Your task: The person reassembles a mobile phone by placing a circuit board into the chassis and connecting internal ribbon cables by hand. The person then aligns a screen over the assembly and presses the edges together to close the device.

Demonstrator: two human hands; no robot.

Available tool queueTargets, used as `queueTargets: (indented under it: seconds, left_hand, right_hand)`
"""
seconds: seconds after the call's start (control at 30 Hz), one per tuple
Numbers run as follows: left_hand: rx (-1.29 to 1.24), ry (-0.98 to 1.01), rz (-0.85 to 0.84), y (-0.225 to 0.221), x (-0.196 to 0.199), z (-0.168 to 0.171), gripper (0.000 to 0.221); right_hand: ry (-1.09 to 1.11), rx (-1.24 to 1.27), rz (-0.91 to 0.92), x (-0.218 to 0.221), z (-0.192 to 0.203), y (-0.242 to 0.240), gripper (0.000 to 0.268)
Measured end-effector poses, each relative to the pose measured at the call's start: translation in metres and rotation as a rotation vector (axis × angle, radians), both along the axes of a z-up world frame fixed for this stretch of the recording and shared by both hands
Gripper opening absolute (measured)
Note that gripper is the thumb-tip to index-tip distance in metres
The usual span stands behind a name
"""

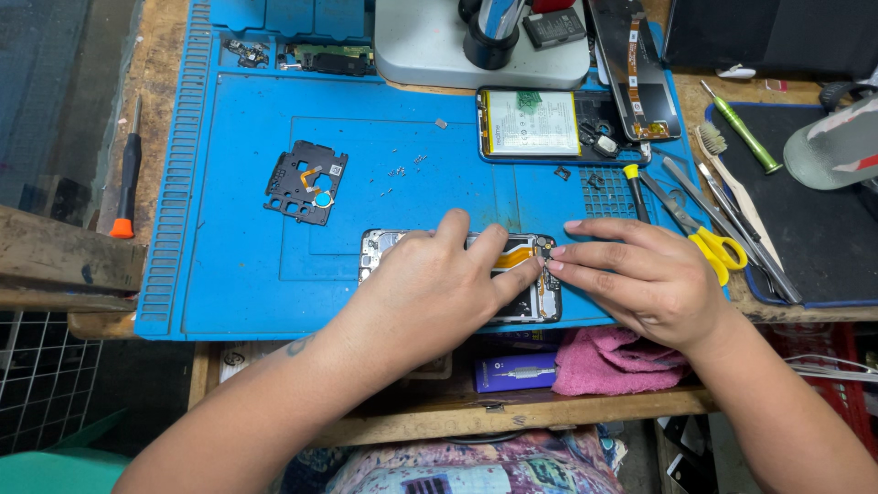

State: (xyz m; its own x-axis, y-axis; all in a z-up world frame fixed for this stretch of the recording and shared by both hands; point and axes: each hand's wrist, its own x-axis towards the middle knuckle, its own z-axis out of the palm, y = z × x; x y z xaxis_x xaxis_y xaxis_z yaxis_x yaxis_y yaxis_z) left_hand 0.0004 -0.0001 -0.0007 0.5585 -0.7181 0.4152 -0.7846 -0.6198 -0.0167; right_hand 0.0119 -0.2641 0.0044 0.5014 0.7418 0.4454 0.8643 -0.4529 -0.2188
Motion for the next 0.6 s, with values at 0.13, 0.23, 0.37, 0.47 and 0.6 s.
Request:
queueTargets:
  seconds: [0.13, 0.23, 0.37, 0.47, 0.6]
  left_hand:
    - [0.004, 0.005, -0.005, -0.0005, 0.0003, -0.0003, 0.042]
    - [0.008, 0.001, -0.004, -0.0003, 0.0002, 0.0002, 0.041]
    - [0.012, 0.001, -0.005, -0.0014, 0.0000, 0.0011, 0.036]
    - [0.022, -0.003, -0.004, -0.0017, -0.0001, 0.0017, 0.036]
    - [0.018, 0.002, -0.005, -0.0015, -0.0001, 0.0021, 0.035]
  right_hand:
    - [-0.002, -0.004, 0.001, 0.0007, 0.0006, 0.0002, 0.029]
    - [-0.017, -0.019, 0.005, 0.0015, 0.0023, 0.0010, 0.028]
    - [-0.038, -0.033, 0.007, 0.0008, 0.0051, 0.0034, 0.026]
    - [-0.072, -0.049, 0.013, -0.0002, 0.0076, 0.0056, 0.024]
    - [-0.095, -0.060, 0.000, -0.0024, 0.0088, 0.0076, 0.022]
